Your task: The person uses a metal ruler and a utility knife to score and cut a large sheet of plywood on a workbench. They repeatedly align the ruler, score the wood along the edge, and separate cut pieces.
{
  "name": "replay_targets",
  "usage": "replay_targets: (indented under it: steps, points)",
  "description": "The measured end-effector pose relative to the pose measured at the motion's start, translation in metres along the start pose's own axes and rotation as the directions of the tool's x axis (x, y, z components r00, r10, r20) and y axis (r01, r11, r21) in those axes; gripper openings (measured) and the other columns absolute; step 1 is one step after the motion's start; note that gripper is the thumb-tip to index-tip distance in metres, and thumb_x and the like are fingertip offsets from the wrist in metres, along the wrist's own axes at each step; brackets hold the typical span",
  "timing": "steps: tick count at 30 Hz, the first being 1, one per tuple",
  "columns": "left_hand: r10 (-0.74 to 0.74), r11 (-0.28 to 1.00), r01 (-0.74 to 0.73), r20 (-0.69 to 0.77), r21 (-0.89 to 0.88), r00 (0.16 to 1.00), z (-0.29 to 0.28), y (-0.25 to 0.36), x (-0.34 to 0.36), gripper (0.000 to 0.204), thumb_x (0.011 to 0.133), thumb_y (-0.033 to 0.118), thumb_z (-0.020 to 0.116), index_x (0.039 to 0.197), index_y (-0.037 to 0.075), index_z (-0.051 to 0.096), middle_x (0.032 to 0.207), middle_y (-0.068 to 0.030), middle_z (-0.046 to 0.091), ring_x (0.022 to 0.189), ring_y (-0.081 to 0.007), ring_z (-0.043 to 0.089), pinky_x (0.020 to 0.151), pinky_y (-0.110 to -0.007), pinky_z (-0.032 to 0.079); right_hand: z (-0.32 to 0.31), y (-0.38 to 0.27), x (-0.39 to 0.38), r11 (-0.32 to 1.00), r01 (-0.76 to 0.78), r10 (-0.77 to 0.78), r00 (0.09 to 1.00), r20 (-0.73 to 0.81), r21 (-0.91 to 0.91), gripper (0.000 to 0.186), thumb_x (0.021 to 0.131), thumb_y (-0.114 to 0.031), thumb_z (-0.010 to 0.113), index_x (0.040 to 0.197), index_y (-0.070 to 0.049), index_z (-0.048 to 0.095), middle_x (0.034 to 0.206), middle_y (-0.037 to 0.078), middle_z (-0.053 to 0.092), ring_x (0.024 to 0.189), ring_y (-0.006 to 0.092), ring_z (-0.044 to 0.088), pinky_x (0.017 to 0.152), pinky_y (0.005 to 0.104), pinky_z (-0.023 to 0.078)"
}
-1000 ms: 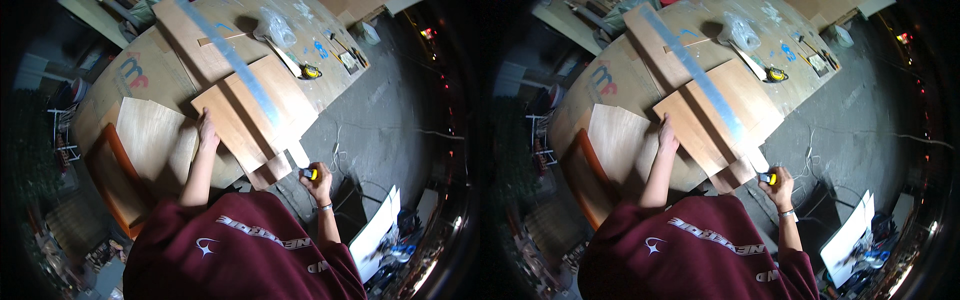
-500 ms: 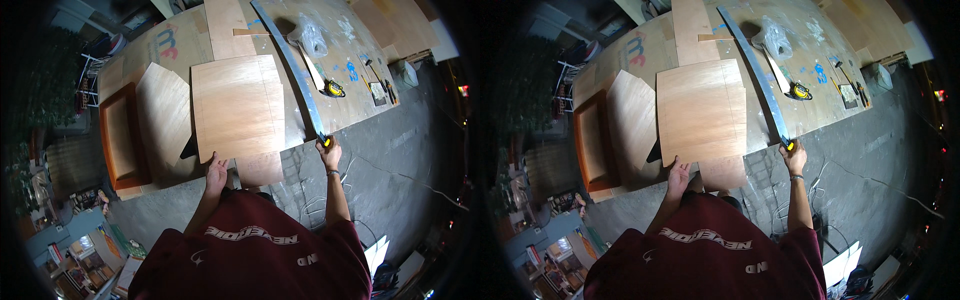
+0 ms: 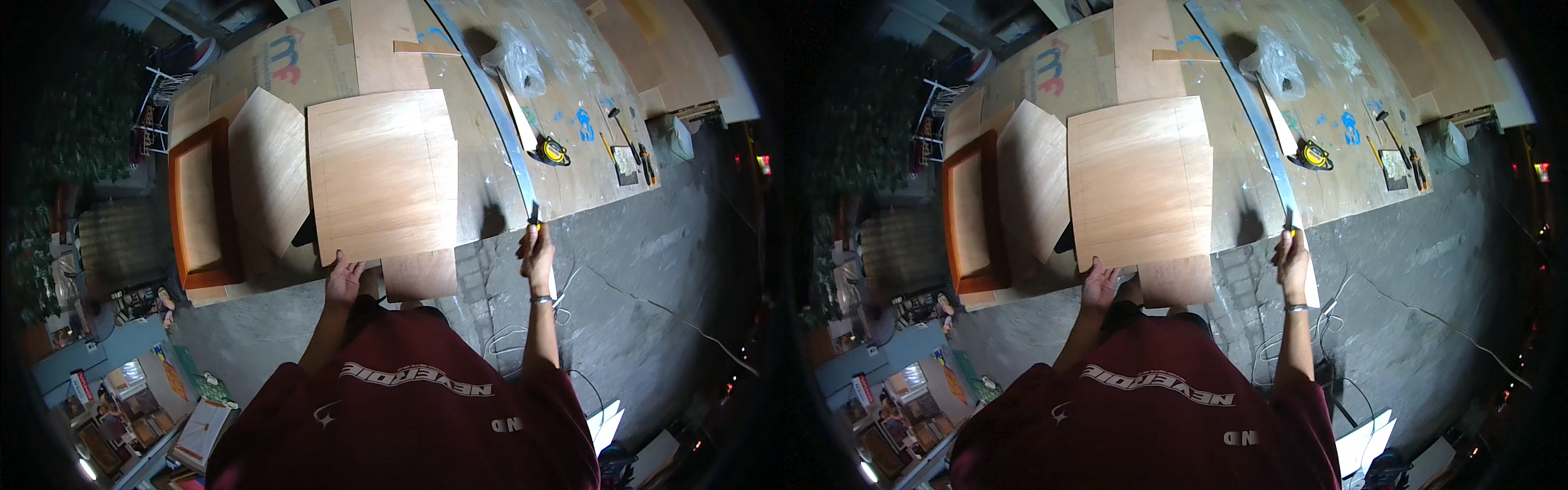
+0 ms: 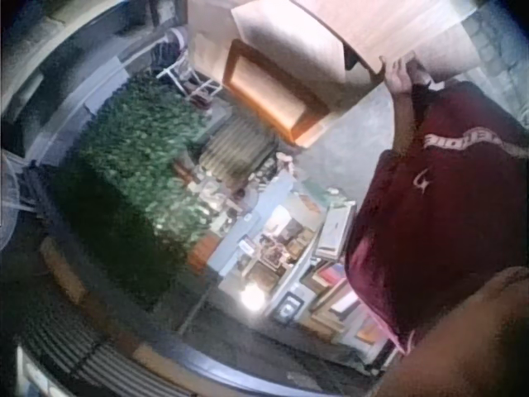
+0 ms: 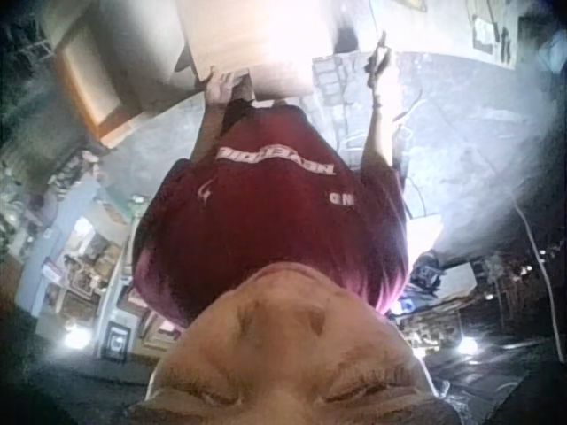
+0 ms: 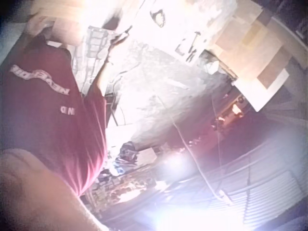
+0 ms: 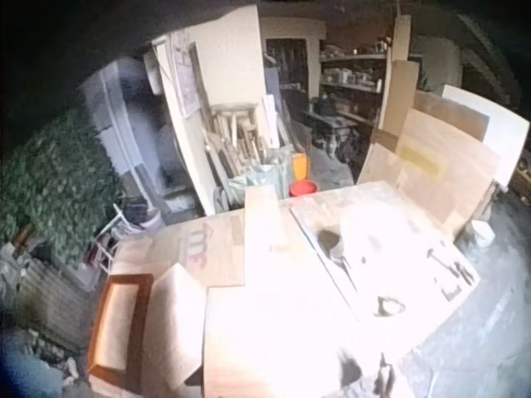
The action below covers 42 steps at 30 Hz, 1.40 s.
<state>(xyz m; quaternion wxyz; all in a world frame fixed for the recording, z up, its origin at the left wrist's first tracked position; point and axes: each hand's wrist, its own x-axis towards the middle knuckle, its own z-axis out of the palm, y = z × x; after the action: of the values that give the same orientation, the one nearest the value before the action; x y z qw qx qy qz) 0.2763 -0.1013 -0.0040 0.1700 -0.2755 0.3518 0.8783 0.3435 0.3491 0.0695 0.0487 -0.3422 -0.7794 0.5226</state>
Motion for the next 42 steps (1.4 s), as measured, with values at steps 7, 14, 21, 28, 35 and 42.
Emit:
replay_targets:
  steps: [7, 14, 21, 28, 35, 42]
  points:
    - [-0.262, 0.93, 0.35, 0.463, -0.113, 0.847, -0.083, 0.052, 0.038, 0.046, 0.108, 0.039, 0.054, 0.136, 0.002, 0.055, 0.119, -0.0109, 0.07, 0.114, -0.0253, 0.067, 0.099, -0.042, 0.055, 0.092, -0.065, -0.037, 0.973, 0.231, -0.232, 0.957, 0.175, 0.028, 0.02, 0.111, -0.022, 0.05, 0.125, -0.008, 0.047, 0.066, 0.006, 0.056, 0.053, 0.0175, 0.056, 0.05, 0.037, 0.046]
    - [0.245, 0.014, -0.143, 0.135, 0.99, 0.96, 0.046, 0.094, 0.02, 0.035, 0.101, 0.032, 0.068, 0.087, 0.0, 0.067, 0.076, -0.0152, 0.069, 0.065, -0.0228, 0.067, 0.06, -0.038, 0.051, 0.142, -0.107, -0.021, 0.971, -0.006, -0.072, 0.945, 0.32, 0.238, 0.025, 0.113, -0.022, 0.046, 0.132, -0.006, 0.042, 0.079, 0.001, 0.05, 0.058, 0.0083, 0.049, 0.052, 0.0257, 0.044]
    - [0.313, -0.256, -0.726, 0.765, 0.638, 0.563, 0.184, 0.059, 0.177, 0.024, 0.097, 0.024, 0.067, 0.114, 0.007, 0.073, 0.138, -0.0136, 0.064, 0.132, -0.0355, 0.057, 0.115, -0.049, 0.041, 0.18, -0.15, 0.022, 0.957, -0.095, 0.008, 0.952, 0.304, 0.274, 0.028, 0.112, -0.028, 0.048, 0.125, -0.004, 0.042, 0.074, 0.002, 0.052, 0.055, 0.0091, 0.053, 0.05, 0.0273, 0.048]
    - [0.16, -0.615, -0.536, 0.758, 0.578, 0.633, 0.209, 0.035, 0.25, 0.055, 0.102, 0.037, 0.055, 0.153, 0.015, 0.05, 0.166, -0.0091, 0.035, 0.154, -0.0291, 0.03, 0.127, -0.05, 0.022, 0.231, -0.164, 0.132, 0.98, 0.103, -0.055, 0.962, 0.267, -0.171, 0.018, 0.108, -0.014, 0.05, 0.112, 0.0, 0.039, 0.066, 0.017, 0.062, 0.048, 0.0283, 0.064, 0.044, 0.0401, 0.051]
    - [0.136, -0.602, -0.522, 0.721, 0.605, 0.679, 0.212, 0.048, 0.247, 0.051, 0.103, 0.042, 0.054, 0.146, 0.017, 0.058, 0.168, -0.0104, 0.031, 0.155, -0.0299, 0.027, 0.127, -0.05, 0.021, 0.281, -0.182, 0.194, 0.842, 0.229, -0.103, 0.957, 0.271, -0.488, 0.022, 0.106, -0.014, 0.044, 0.112, 0.007, 0.044, 0.075, 0.035, 0.066, 0.071, 0.0532, 0.067, 0.058, 0.0565, 0.056]
    - [0.102, -0.613, -0.511, 0.703, 0.602, 0.704, 0.212, 0.047, 0.245, 0.05, 0.101, 0.046, 0.056, 0.138, 0.015, 0.066, 0.169, -0.0097, 0.029, 0.156, -0.0292, 0.025, 0.127, -0.05, 0.019, 0.294, -0.183, 0.196, 0.745, 0.229, -0.107, 0.968, 0.226, -0.627, 0.025, 0.108, -0.02, 0.044, 0.11, 0.004, 0.049, 0.074, 0.034, 0.066, 0.074, 0.0535, 0.068, 0.063, 0.058, 0.057]
